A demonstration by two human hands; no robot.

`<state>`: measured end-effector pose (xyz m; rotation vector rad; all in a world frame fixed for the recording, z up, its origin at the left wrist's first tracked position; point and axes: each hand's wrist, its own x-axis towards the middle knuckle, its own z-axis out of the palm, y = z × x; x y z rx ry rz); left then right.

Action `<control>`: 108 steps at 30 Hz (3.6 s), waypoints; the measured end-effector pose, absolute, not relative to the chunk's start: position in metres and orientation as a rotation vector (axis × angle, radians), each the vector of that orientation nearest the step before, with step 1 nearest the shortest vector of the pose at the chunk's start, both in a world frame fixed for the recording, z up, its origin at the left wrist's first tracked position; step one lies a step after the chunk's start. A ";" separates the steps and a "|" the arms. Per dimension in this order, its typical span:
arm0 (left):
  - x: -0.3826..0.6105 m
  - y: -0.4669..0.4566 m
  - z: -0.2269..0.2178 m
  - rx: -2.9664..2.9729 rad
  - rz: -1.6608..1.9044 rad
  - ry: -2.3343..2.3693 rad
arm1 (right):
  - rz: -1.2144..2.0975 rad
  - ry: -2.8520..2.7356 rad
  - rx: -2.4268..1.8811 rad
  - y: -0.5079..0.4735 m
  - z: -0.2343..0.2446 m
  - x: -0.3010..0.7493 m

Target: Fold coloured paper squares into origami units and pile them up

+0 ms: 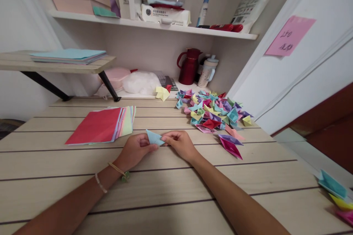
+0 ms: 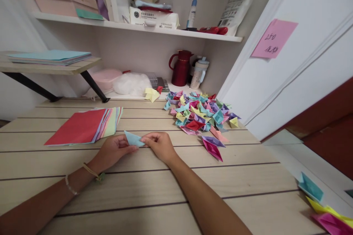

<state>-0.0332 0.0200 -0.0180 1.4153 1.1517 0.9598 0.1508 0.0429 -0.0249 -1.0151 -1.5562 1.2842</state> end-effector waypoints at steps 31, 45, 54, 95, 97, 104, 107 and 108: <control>-0.036 0.025 -0.012 1.335 1.059 0.979 | 1.636 -1.397 -0.638 0.039 -0.021 0.150; -0.035 0.025 -0.011 1.240 1.040 0.996 | 1.151 -1.597 -0.814 0.031 -0.028 0.144; -0.034 0.026 -0.014 1.237 1.005 0.936 | 0.818 -1.833 -0.906 0.025 -0.026 0.142; -0.037 0.025 -0.013 1.279 1.149 1.158 | 1.488 -1.599 -0.682 0.031 -0.024 0.148; -0.037 0.024 -0.012 1.240 1.152 1.114 | 1.450 -1.592 -0.720 0.030 -0.023 0.148; -0.036 0.023 -0.012 1.200 1.137 0.863 | 1.269 -1.420 -0.842 0.033 -0.023 0.147; -0.035 0.023 -0.014 1.217 1.106 0.851 | 1.314 -1.379 -0.804 0.035 -0.023 0.148; -0.035 0.023 -0.015 1.230 1.118 0.874 | 1.336 -1.376 -0.788 0.035 -0.023 0.148</control>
